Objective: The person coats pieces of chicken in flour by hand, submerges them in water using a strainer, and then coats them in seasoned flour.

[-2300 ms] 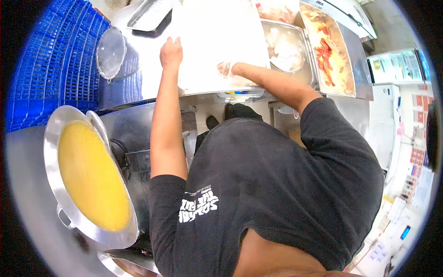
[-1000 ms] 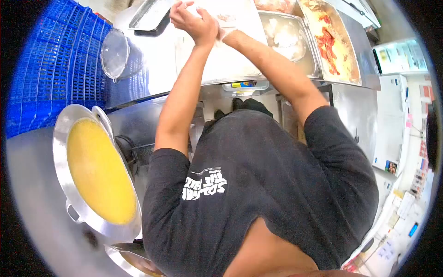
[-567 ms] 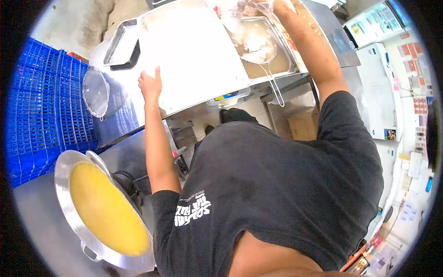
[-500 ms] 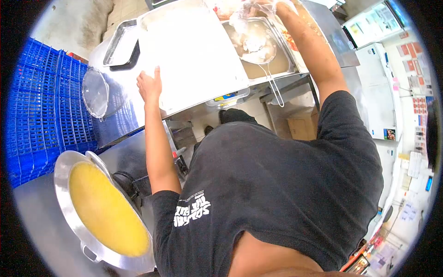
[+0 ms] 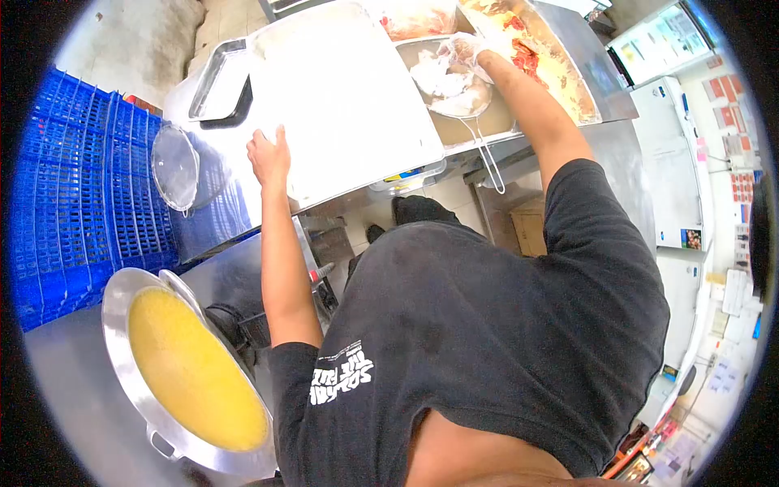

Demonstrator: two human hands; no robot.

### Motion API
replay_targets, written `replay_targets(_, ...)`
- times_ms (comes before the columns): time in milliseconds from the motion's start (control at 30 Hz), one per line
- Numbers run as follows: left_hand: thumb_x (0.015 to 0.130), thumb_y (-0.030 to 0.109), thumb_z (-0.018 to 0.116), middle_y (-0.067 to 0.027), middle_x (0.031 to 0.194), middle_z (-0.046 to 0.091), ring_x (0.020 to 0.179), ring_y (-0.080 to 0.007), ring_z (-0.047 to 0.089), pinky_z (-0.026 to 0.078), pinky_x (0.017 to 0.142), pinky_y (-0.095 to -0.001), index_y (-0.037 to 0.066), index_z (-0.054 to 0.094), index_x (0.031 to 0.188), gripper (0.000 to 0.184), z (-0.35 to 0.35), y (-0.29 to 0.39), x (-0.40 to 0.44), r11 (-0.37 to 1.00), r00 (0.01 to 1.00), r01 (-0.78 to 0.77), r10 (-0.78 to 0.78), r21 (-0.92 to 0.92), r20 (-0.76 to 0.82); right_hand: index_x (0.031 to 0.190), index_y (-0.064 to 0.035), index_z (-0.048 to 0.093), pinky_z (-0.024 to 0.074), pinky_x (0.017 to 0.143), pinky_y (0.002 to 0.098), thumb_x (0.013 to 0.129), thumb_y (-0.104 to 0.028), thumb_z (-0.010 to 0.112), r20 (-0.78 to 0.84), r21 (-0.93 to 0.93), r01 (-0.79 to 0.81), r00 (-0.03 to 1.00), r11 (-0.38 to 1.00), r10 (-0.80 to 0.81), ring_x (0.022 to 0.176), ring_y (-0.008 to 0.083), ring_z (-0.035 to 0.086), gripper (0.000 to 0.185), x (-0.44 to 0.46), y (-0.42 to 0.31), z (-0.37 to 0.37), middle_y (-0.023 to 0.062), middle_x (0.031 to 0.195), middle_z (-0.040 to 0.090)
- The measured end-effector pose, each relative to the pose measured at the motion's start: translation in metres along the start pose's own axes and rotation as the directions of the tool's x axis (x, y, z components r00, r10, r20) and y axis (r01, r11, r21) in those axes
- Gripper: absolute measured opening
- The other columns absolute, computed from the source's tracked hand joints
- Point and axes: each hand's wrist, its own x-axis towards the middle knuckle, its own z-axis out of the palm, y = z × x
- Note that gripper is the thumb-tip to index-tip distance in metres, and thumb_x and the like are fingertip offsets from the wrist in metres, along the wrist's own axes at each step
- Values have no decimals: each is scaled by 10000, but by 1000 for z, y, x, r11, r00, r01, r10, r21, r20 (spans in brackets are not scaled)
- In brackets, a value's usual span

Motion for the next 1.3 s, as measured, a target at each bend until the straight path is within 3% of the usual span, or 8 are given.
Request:
replay_targets(67,887,462,565,-284,1248,491,1183,-414,467,391,993,-486,-49,493,1232,621,-1,1,1,1000,1000,12,-12,2,17,1023,-74,675,510,798,338,806,-131,657,84,715,-139,990,686,113,875,225,633,224,-1,-12,-4,71,922,673)
replay_targets(200,886,471,569,-290,1255,495,1183,-413,477,378,1011,-462,-36,492,1277,645,5,-6,3,999,1000,-8,8,44,-11,1038,-43,658,502,777,274,894,-214,619,98,508,165,964,845,-247,833,173,636,227,-25,-97,-9,63,932,677)
replay_targets(533,855,179,658,-201,1156,587,1093,-319,551,414,962,-409,-30,594,1138,358,-22,127,8,855,909,-416,384,-310,-161,912,-69,623,519,665,443,767,-176,595,287,-149,403,891,903,-351,739,312,652,183,-33,-270,186,110,884,674)
replay_targets(733,823,218,672,-155,1007,671,995,-281,617,484,881,-402,68,678,1063,283,50,246,26,554,461,-759,828,-341,319,935,-23,676,541,667,409,736,-35,573,16,65,571,819,818,-573,737,307,677,224,-38,-278,210,158,795,692)
replay_targets(867,776,289,716,-104,1016,674,1020,-293,602,479,889,-399,145,733,994,262,117,288,26,433,392,-897,680,92,619,971,-41,654,519,757,384,758,-69,555,81,120,673,726,730,-683,765,319,665,236,-88,-232,130,162,851,675)
replay_targets(967,763,311,718,-92,1033,652,1098,-296,548,442,938,-415,174,751,978,256,155,289,29,324,369,-925,646,198,668,933,-55,651,493,821,370,799,-79,525,-282,247,688,725,682,-629,889,271,639,185,-156,-158,53,127,882,664)
replay_targets(1033,757,317,717,-86,1051,638,1144,-298,513,419,963,-433,187,760,966,250,173,292,29,307,383,-922,641,235,665,926,-70,653,472,865,355,829,-111,526,-207,127,349,925,928,-320,967,253,612,165,-208,-134,-17,118,926,664)
replay_targets(1300,745,319,725,-71,1048,629,1084,-278,523,401,968,-435,189,775,924,227,195,289,16,380,475,-877,606,293,638,989,-48,684,512,725,357,870,-232,626,-465,500,-110,802,859,374,775,269,670,227,-266,52,-51,140,869,698)
